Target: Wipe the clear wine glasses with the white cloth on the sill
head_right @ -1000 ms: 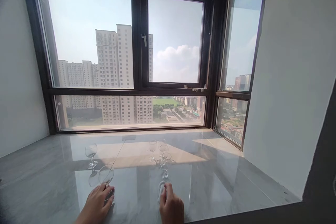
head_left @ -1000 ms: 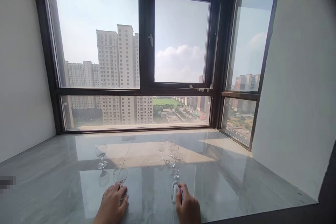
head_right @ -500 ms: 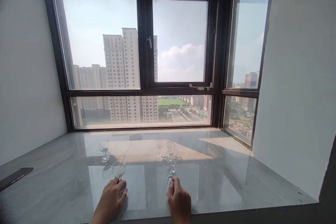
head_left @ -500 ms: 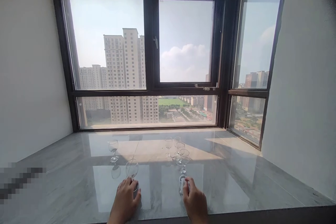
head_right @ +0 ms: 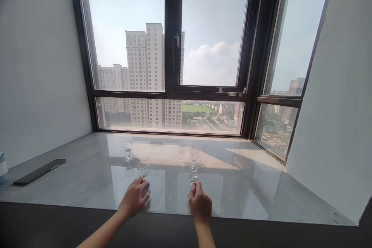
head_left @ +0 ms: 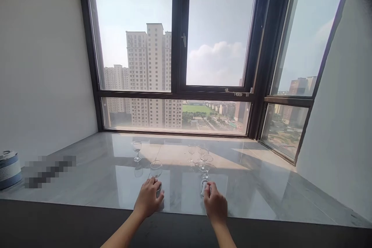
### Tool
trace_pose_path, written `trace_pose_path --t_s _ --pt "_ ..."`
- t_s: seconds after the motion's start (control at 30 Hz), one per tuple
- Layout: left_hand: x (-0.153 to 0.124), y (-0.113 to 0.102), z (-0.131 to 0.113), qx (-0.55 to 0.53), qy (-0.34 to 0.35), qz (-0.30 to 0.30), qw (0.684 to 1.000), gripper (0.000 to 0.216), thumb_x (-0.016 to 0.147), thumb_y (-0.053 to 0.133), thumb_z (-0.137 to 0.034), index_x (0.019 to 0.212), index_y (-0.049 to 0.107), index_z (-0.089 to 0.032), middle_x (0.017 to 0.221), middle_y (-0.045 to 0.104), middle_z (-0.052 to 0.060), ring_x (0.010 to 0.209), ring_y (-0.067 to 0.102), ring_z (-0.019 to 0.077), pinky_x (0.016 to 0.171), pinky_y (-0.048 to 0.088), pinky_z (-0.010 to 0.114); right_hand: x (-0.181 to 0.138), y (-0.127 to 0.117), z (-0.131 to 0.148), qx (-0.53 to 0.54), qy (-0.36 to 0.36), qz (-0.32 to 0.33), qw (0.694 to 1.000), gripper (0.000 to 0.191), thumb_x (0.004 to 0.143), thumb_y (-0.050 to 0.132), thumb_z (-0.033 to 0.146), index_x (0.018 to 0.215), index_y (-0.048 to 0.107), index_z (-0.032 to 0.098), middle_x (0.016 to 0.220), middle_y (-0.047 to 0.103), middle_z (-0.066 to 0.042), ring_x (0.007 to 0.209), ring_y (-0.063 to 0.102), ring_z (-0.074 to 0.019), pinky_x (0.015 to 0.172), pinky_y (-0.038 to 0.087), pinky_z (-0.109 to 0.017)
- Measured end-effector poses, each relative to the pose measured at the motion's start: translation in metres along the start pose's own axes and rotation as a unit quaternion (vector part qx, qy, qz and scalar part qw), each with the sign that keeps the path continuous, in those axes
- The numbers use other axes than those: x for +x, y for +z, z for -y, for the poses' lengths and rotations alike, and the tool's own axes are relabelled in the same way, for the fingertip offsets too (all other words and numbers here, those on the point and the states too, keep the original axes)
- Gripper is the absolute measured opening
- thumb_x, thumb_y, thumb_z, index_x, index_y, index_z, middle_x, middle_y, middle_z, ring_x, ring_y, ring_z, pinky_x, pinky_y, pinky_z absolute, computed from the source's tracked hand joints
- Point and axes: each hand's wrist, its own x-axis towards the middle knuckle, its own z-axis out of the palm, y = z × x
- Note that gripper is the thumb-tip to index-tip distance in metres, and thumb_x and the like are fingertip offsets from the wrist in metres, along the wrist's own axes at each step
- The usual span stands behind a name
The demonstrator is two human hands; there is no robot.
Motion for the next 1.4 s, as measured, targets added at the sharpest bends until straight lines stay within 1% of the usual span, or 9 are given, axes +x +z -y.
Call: trace_pose_path --t_s 0.13,0.23,0.37,0.53,0.8,1.07,1.17,1.4 --pt "-0.002 -0.005 -0.008 0.024 -0.004 -0.026 0.999 0.020 0.088 0.050 -0.031 0.091 0.067 -0.022 0.098 0.062 0.008 0.099 0.056 0.0257 0.091 0.042 0.039 0.000 -0.002 0.001 -0.010 0.018 0.014 1.000 0.032 0.098 0.037 0.032 0.103 0.066 0.019 0.070 0.071 -0.004 0.059 0.065 -0.0184 0.054 0.026 -0.026" --pt "-0.004 -0.007 -0.011 0.034 -0.005 -0.036 0.999 0.017 0.088 0.052 -0.031 0.087 0.066 -0.022 0.095 0.062 0.008 0.097 0.056 0.0256 0.088 0.042 0.038 0.000 -0.006 0.003 -0.017 0.026 0.027 0.999 0.030 0.098 0.039 0.031 0.104 0.066 0.020 0.070 0.071 -0.004 0.058 0.063 -0.0178 0.054 0.025 -0.026" --pt "-0.004 -0.007 -0.013 0.046 -0.006 -0.037 0.998 0.017 0.088 0.052 -0.030 0.086 0.065 -0.021 0.097 0.062 0.009 0.099 0.056 0.0267 0.087 0.042 0.039 0.001 -0.009 0.005 -0.027 0.034 0.029 0.999 0.027 0.097 0.043 0.030 0.104 0.067 0.020 0.071 0.071 -0.004 0.057 0.062 -0.0166 0.054 0.024 -0.025" --pt "-0.005 -0.006 -0.013 0.054 -0.010 -0.032 0.998 0.017 0.087 0.051 -0.029 0.087 0.065 -0.020 0.097 0.062 0.009 0.099 0.055 0.0272 0.085 0.043 0.038 0.001 -0.007 0.004 -0.025 0.029 0.023 0.999 0.026 0.097 0.043 0.030 0.103 0.067 0.020 0.073 0.072 -0.004 0.058 0.062 -0.0167 0.055 0.024 -0.025" --pt "-0.006 -0.003 -0.009 0.053 -0.003 -0.031 0.998 0.020 0.090 0.047 -0.031 0.085 0.063 -0.021 0.093 0.060 0.008 0.093 0.056 0.0254 0.079 0.044 0.037 0.000 -0.007 0.002 -0.008 0.027 0.030 0.999 0.030 0.098 0.038 0.031 0.101 0.065 0.020 0.070 0.069 -0.003 0.057 0.060 -0.0172 0.054 0.024 -0.025" --pt "-0.006 -0.005 -0.011 0.053 0.003 -0.033 0.998 0.021 0.090 0.047 -0.031 0.086 0.063 -0.020 0.094 0.060 0.009 0.094 0.056 0.0260 0.079 0.045 0.038 0.001 -0.007 0.004 -0.012 0.041 0.014 0.999 0.030 0.096 0.039 0.032 0.098 0.067 0.020 0.068 0.068 -0.003 0.055 0.057 -0.0151 0.054 0.023 -0.025" --pt "-0.006 -0.005 -0.012 0.054 -0.001 -0.030 0.998 0.020 0.090 0.048 -0.031 0.086 0.064 -0.019 0.094 0.060 0.009 0.096 0.056 0.0265 0.082 0.045 0.039 0.001 -0.008 0.004 -0.015 0.051 0.024 0.998 0.030 0.096 0.040 0.032 0.098 0.067 0.021 0.069 0.069 -0.003 0.055 0.057 -0.0149 0.054 0.024 -0.025" --pt "-0.006 -0.008 -0.015 0.048 -0.013 -0.026 0.998 0.019 0.088 0.049 -0.030 0.086 0.065 -0.019 0.097 0.061 0.010 0.098 0.056 0.0277 0.083 0.045 0.040 0.001 -0.010 0.005 -0.013 0.047 0.040 0.998 0.033 0.097 0.036 0.033 0.100 0.067 0.020 0.073 0.070 -0.005 0.058 0.059 -0.0162 0.055 0.025 -0.025"
